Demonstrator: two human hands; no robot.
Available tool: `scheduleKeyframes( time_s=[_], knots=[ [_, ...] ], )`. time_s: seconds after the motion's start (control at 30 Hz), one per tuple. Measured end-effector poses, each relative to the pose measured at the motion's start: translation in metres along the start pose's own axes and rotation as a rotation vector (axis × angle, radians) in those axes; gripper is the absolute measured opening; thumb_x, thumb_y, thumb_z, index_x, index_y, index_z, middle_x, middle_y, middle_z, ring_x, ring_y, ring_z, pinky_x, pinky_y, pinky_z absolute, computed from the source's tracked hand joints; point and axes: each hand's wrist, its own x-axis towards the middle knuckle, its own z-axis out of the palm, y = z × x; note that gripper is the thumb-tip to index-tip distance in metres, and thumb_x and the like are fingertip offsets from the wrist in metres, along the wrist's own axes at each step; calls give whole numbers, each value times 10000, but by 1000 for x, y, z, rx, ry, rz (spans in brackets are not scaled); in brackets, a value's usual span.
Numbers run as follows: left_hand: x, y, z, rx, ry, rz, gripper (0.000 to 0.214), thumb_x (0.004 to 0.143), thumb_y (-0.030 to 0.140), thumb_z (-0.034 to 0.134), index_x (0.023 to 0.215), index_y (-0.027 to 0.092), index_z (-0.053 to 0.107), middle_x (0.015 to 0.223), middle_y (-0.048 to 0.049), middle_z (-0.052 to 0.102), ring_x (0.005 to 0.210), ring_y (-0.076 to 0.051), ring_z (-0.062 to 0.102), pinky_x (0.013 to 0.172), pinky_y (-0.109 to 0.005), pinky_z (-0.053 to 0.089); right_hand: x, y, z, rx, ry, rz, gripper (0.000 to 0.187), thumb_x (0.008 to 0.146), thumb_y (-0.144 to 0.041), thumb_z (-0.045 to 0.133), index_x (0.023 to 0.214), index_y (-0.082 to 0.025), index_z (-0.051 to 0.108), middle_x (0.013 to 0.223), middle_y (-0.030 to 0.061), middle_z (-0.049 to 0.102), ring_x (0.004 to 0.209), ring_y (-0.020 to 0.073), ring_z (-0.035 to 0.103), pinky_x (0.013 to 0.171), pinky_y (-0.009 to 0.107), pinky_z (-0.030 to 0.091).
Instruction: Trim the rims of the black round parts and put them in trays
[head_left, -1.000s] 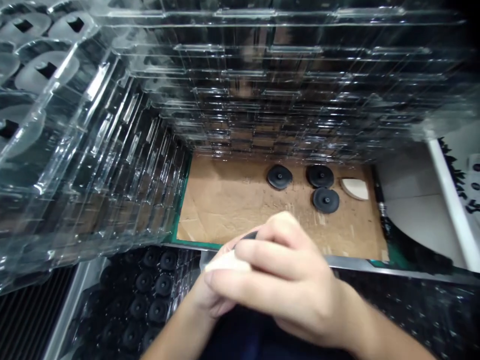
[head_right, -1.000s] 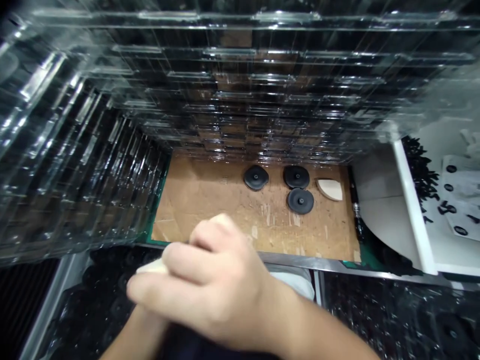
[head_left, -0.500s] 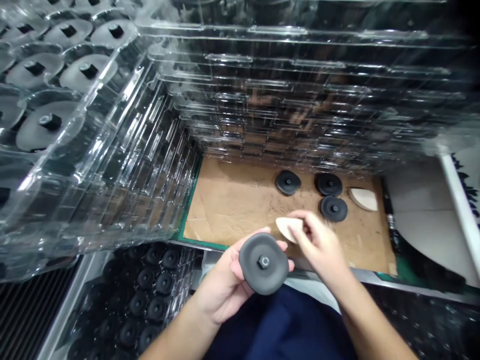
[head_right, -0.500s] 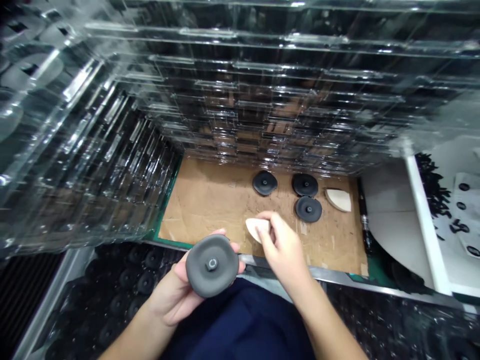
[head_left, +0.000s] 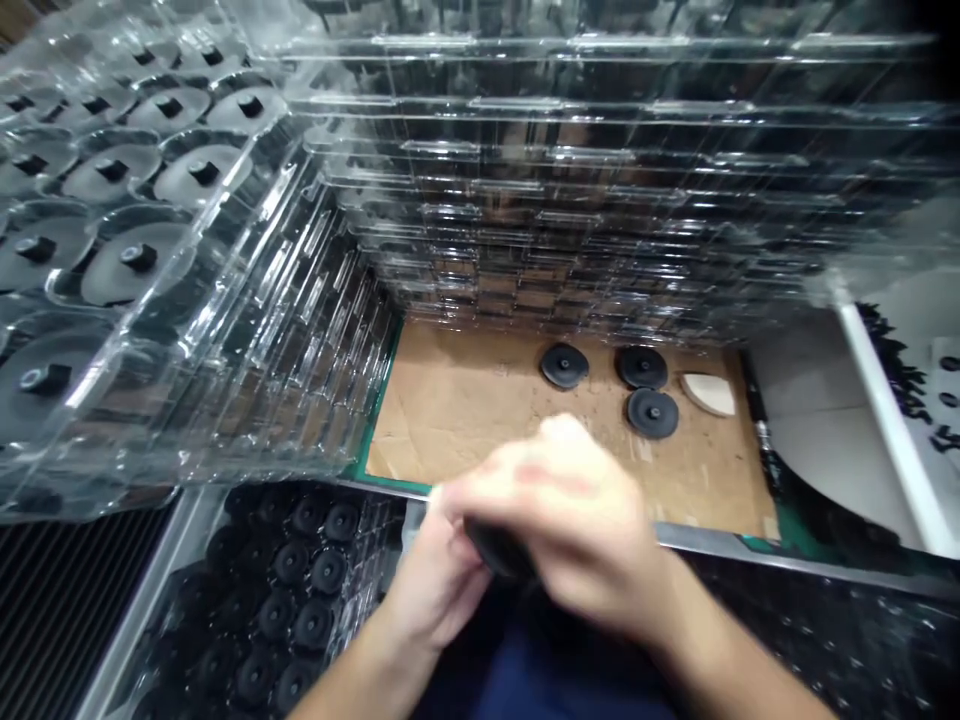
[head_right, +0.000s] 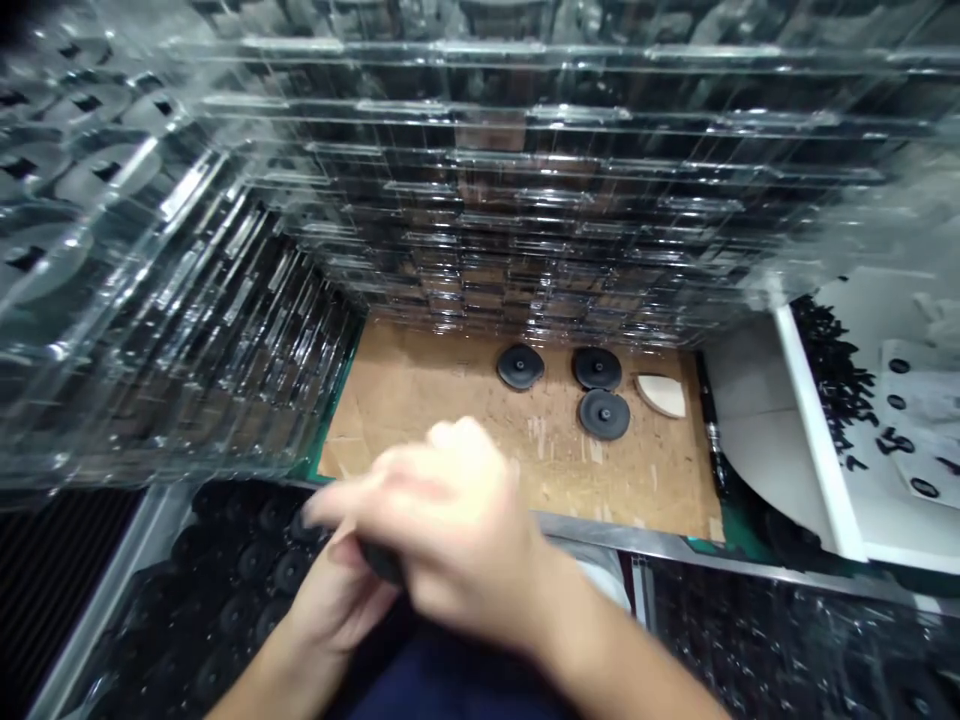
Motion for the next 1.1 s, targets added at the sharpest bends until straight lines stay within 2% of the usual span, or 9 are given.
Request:
scheduleKeyframes(
  time_s=[0.1, 0.17, 0.3, 0.43, 0.53, 0.6, 0.73, 0.93, 1.1],
  knots=[
    [2, 2, -3, -46, -6, 39, 615, 445, 391, 887, 1015, 229, 725, 978, -39, 748, 878, -215, 702, 788, -244, 550, -18, 36, 10, -57, 31, 414, 231, 898, -193, 472, 966, -225, 690, 937, 21, 734, 859, 174, 635, 779, 318, 454],
    [4, 4, -7, -74, 18, 76, 628, 499, 389, 870, 1084, 240, 695, 1095, -62, 725, 930, -219, 697, 827, -262, 547, -38, 59, 24, -72, 29, 530, 203, 884, -235, 503, 925, -207, 700, 892, 41, 737, 831, 187, 649, 754, 319, 485],
    [6, 5, -14, -53, 47, 93, 620, 534, 402, 850, 1103, 220, 683, 1145, -86, 706, 1034, -241, 661, 838, -262, 543, -64, 71, 44, -18, 26, 599, 195, 859, -251, 528, 819, -187, 708, 783, 45, 740, 723, 189, 679, 651, 301, 519],
    [9, 3, -11, -36, 34, 91, 663, 529, 404, 852, 1136, 217, 663, 1144, -89, 708, 1036, -232, 653, 824, -247, 540, -38, 35, 28, 32, 151, 632, 193, 891, -272, 516, 958, -194, 680, 929, 49, 731, 790, 172, 675, 659, 273, 530],
    [10, 0, -8, -16, 30, 56, 622, 607, 340, 831, 1187, 231, 633, 1124, -76, 713, 1013, -212, 654, 826, -246, 531, -7, -2, 12, 96, 191, 442, 228, 922, -228, 472, 1059, -183, 649, 981, 59, 695, 854, 156, 641, 744, 271, 521],
    [11, 0, -10, 2, 52, 27, 562, 669, 273, 790, 1204, 243, 619, 1144, -71, 702, 986, -202, 659, 814, -251, 530, 2, -13, 6, 159, 53, 326, 227, 915, -165, 463, 1026, -158, 661, 914, 56, 685, 818, 142, 632, 743, 254, 514],
    [8, 3, -21, -37, 79, 26, 612, 573, 307, 852, 1146, 235, 652, 1149, -63, 689, 941, -195, 666, 772, -239, 535, -17, 17, 3, 141, -156, 483, 175, 894, -215, 529, 931, -221, 700, 807, -1, 683, 707, 114, 624, 661, 210, 491],
    [-2, 2, -20, -253, -157, -87, 642, 546, 392, 846, 1149, 285, 653, 1046, -23, 729, 900, -237, 714, 811, -311, 570, -67, 87, 31, -85, 113, 648, 259, 868, -294, 503, 989, -170, 696, 941, 95, 644, 842, 215, 621, 754, 362, 510],
    [-6, 2, -12, -268, -276, -132, 522, 701, 510, 700, 1164, 275, 644, 1053, -32, 736, 926, -264, 716, 793, -323, 583, -80, 68, 36, -98, 236, 605, 306, 905, -279, 461, 1133, -164, 630, 1125, 134, 567, 664, 142, 573, 681, 344, 528]
  ],
)
